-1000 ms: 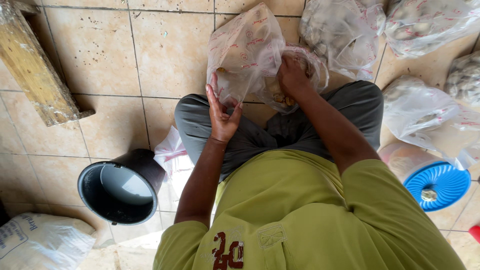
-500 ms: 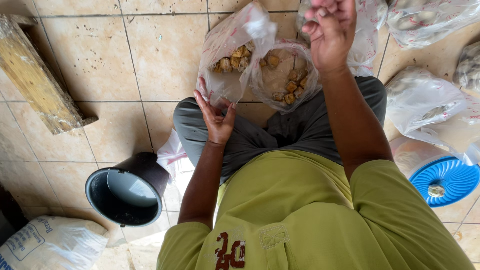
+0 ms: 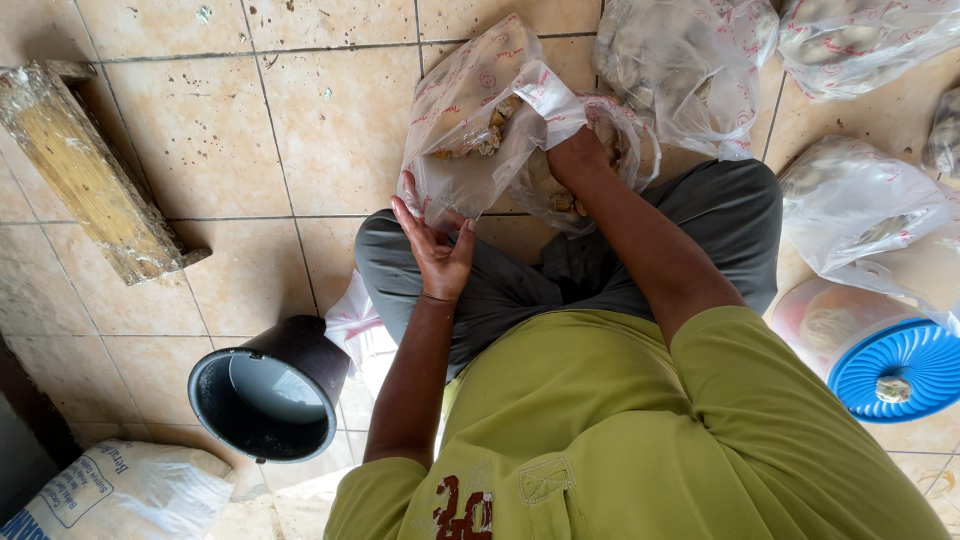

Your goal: The person sits on the floor and transfers brown, irregular food items from a large plastic bag into smaller plastic bags. They handle the items by hand, fill the smaller bags, and tie them shut before moving to the next bag.

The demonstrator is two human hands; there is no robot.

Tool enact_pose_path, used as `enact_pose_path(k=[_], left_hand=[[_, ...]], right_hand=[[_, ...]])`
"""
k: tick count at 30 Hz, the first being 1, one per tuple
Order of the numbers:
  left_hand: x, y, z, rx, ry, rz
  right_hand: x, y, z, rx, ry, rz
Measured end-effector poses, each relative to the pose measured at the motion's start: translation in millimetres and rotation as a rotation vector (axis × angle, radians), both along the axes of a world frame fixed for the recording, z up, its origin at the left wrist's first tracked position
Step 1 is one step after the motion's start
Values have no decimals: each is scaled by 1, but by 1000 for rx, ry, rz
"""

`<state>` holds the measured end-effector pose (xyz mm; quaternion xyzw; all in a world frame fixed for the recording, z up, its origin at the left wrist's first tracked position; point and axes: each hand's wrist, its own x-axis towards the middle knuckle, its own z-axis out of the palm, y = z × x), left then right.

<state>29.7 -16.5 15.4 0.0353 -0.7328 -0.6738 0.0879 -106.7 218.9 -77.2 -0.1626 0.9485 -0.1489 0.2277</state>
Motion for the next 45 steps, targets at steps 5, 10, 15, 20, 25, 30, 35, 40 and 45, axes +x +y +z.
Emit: enact_pose_path(k=[5, 10, 15, 20, 25, 30, 35, 40, 45], left_hand=[[3, 2, -4, 38, -138, 40], [0, 1, -1, 59, -76, 0], [-4, 1, 5, 99, -59, -3], [-6, 2, 4, 66, -35, -7], [-15, 2, 4, 60, 46, -44], [-24, -2, 6, -14, 209, -108], [-25, -4, 9, -85, 164, -107], [-27, -5, 14, -129, 152, -112], [-29, -2, 11, -138, 209, -135]], right_hand=[[-12, -6, 12, -9, -100, -26], [-29, -21, 15, -103, -136, -28], [-35, -31, 11, -181, -139, -77], [7, 2, 28, -324, -545, -145], [54, 19, 101, -719, -1240, -218], [23, -39, 128, -1075, -1165, -279], [-30, -97, 95, -755, -761, -639], [-71, -66, 108, -587, -226, -445], [-56, 1, 165, -799, -622, -217]])
